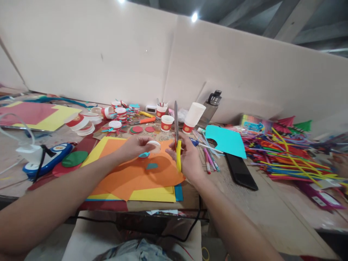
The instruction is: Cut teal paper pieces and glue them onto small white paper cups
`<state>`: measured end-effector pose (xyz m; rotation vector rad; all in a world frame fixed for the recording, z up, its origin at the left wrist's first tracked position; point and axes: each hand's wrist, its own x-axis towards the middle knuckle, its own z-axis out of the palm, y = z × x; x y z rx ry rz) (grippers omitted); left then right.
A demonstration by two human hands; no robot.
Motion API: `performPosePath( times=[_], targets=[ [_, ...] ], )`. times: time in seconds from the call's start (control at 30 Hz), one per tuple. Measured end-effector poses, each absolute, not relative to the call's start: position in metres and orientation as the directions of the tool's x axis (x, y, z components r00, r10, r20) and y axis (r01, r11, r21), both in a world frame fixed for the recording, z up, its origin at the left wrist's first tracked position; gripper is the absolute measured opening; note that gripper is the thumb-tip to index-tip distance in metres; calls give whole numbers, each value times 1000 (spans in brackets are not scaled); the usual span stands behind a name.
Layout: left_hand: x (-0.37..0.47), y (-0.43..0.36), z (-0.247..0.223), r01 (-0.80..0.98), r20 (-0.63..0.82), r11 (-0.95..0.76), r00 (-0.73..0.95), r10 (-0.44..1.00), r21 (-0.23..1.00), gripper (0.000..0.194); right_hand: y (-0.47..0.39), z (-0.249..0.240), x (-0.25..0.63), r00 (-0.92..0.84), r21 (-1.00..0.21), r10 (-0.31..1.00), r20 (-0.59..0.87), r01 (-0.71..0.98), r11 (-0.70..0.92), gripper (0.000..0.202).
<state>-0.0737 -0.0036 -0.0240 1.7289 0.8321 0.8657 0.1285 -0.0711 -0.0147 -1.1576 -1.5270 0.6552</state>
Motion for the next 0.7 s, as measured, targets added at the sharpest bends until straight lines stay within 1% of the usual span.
performPosePath(
  times=[0.13, 0.3, 0.37, 0.5, 0.6, 0.7],
  targets=[
    [-69, -8, -23, 132, 169, -296, 578, 798, 946, 26, -73, -15, 123, 4, -859, 907, 421, 323, 398, 51],
    [-65, -13, -18, 89, 150, -269, 645, 749, 959, 21, -72, -20, 121, -40, -836, 909, 414, 379, 397, 44],
    [-67, -12, -19, 71, 111, -208, 660, 743, 976, 21, -71, -21, 122, 0, -839, 912, 409, 393, 376, 43],
    [-72, -4, -25, 5, 8, -15, 648, 762, 1000, 22, -67, -22, 130, 115, -856, 903, 415, 385, 345, 43],
    [-74, 0, -28, -62, 0, 50, 629, 777, 997, 23, -66, -22, 137, 96, -814, 897, 432, 469, 341, 40],
    [-75, 0, -27, -123, 28, 58, 606, 795, 991, 24, -66, -22, 141, 24, -721, 892, 452, 598, 350, 39]
  ],
)
